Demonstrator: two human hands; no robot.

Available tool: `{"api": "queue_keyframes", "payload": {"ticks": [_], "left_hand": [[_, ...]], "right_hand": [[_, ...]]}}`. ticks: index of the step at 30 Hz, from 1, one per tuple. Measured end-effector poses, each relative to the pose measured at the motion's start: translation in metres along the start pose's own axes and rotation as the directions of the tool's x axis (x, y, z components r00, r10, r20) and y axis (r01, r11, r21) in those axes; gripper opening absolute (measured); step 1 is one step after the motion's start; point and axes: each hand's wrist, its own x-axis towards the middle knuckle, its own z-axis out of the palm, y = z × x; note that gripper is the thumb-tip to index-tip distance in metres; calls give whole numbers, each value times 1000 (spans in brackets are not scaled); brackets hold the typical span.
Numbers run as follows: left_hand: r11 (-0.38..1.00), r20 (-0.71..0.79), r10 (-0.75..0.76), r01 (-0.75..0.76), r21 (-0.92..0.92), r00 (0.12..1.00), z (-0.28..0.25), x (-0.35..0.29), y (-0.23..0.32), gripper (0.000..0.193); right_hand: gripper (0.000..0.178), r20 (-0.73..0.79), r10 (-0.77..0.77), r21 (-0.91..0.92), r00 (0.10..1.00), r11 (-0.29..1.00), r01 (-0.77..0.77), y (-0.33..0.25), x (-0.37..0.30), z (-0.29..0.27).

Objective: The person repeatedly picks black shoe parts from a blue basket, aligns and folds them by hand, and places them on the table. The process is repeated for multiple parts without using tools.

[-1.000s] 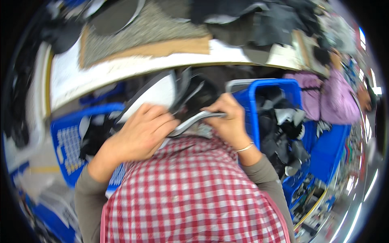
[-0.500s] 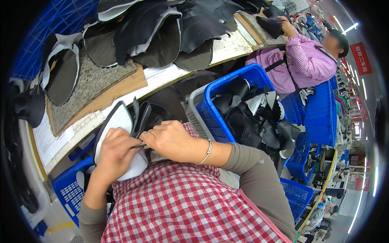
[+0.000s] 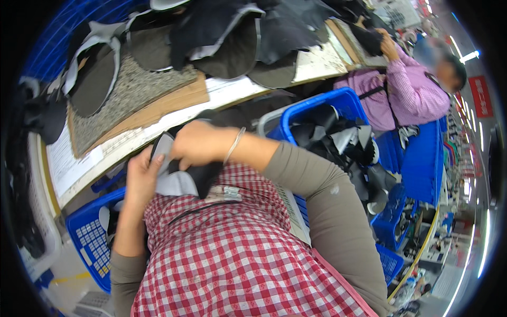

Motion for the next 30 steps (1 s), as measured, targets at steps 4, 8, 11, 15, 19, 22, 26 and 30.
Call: {"api": "queue_keyframes", "payload": {"ticks": [4, 8, 11, 15, 19, 22, 26, 30], "left_hand": [[605, -16, 733, -642, 471, 680, 22, -52, -54, 30], [543, 428, 408, -591, 597, 806, 14, -67, -90, 42], [493, 577, 339, -663, 564, 743, -6, -56, -88, 53], [992, 438, 99, -121, 21, 894, -41, -19, -67, 39], [905, 155, 390, -409, 117, 908, -22, 5, -57, 31], [888, 398, 385, -452, 85, 832, -6, 17, -65, 33], [942, 452, 280, -332, 40, 847, -13, 17, -73, 30], [984, 318, 149, -172, 44, 936, -14, 11, -64, 26]], "right_hand": [[44, 427, 134, 754, 894, 494, -433, 59, 5, 1], [42, 381, 22, 420, 924, 887, -194, 44, 19, 25], [38, 332, 134, 103, 934, 979, -177, 8, 21, 22], [33, 185, 136, -33, 973, 991, -132, -27, 0, -2], [25, -13, 61, 5, 998, 998, -61, -48, -20, -14], [21, -85, 73, -35, 994, 996, -76, -60, -22, -13], [17, -235, 65, -208, 970, 971, -115, -79, -24, -8], [20, -392, 104, -242, 914, 947, -212, -82, -28, -1]]}}
